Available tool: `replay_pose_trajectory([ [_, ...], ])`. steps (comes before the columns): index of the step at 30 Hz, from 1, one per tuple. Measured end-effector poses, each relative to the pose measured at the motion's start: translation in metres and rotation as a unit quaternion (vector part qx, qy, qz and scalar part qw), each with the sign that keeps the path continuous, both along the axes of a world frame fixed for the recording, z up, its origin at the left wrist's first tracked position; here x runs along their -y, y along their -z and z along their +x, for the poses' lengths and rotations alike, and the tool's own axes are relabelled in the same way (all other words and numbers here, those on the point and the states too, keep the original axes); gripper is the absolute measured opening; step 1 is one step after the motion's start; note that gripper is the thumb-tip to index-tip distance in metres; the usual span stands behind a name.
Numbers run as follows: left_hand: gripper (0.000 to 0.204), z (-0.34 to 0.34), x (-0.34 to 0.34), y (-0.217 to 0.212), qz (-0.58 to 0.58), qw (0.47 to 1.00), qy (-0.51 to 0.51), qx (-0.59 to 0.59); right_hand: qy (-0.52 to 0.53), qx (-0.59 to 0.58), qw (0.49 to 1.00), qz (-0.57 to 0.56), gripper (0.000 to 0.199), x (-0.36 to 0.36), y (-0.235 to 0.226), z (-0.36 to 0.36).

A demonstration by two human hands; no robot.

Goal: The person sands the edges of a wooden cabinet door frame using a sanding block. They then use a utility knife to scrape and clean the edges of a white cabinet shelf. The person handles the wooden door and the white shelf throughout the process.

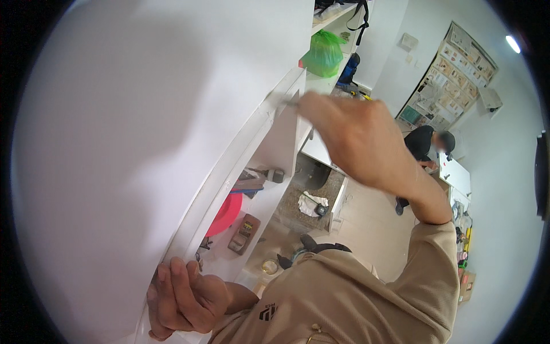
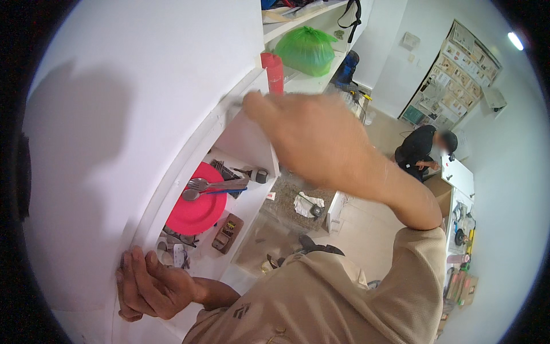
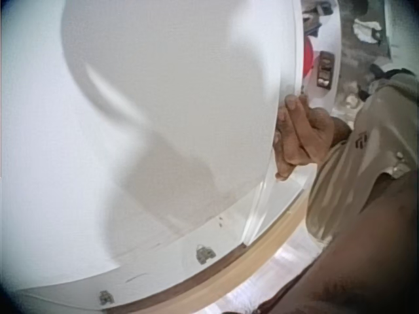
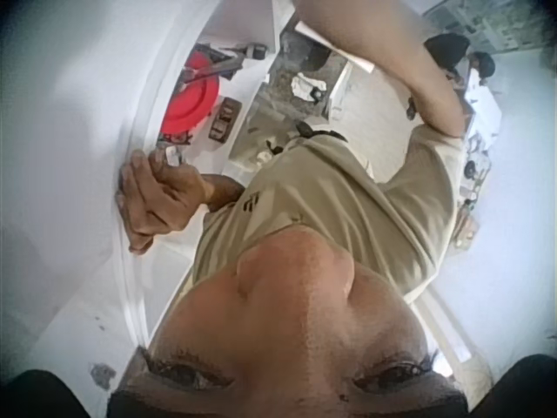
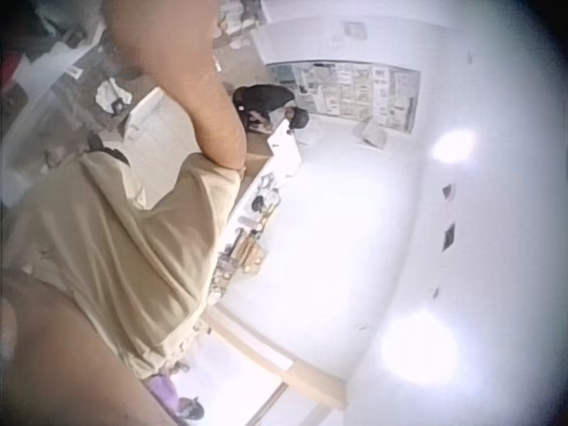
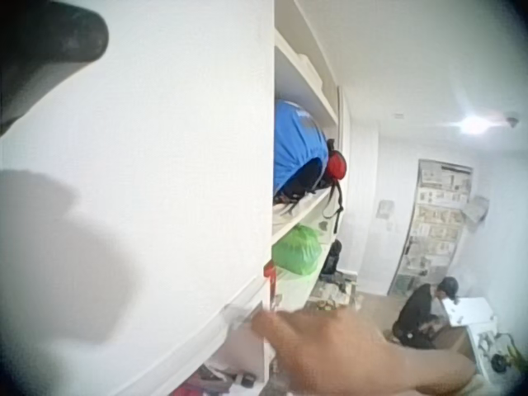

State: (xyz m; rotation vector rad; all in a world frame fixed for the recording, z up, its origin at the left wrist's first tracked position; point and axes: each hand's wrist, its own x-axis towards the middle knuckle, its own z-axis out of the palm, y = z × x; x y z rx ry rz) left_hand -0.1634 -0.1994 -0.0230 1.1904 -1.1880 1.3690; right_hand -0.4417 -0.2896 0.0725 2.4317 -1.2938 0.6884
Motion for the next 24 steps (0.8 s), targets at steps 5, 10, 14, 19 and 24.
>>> replay_pose_trajectory([
  [5, 0.022, -0.010, 0.002, -0.007, 0.005, 1.000, 0.011, -0.007, 0.075, 0.013, 0.996, -0.053, 0.029, 0.032, 0.003, -0.025],
  [10, 0.023, -0.005, -0.001, -0.001, 0.015, 1.000, -0.011, -0.007, -0.005, 0.045, 0.998, -0.043, 0.025, 0.003, 0.012, 0.000],
  [14, 0.019, -0.008, 0.004, 0.000, 0.003, 1.000, 0.018, -0.017, 0.067, 0.053, 0.995, -0.049, 0.025, 0.028, 0.010, -0.022],
  [19, 0.016, -0.008, 0.003, 0.000, 0.008, 1.000, 0.004, -0.012, 0.070, 0.061, 0.995, -0.030, 0.026, 0.018, 0.022, -0.011],
  [24, 0.014, -0.007, 0.005, -0.002, -0.005, 1.000, 0.018, -0.015, 0.016, 0.075, 0.995, -0.059, 0.025, 0.019, 0.021, -0.018],
])
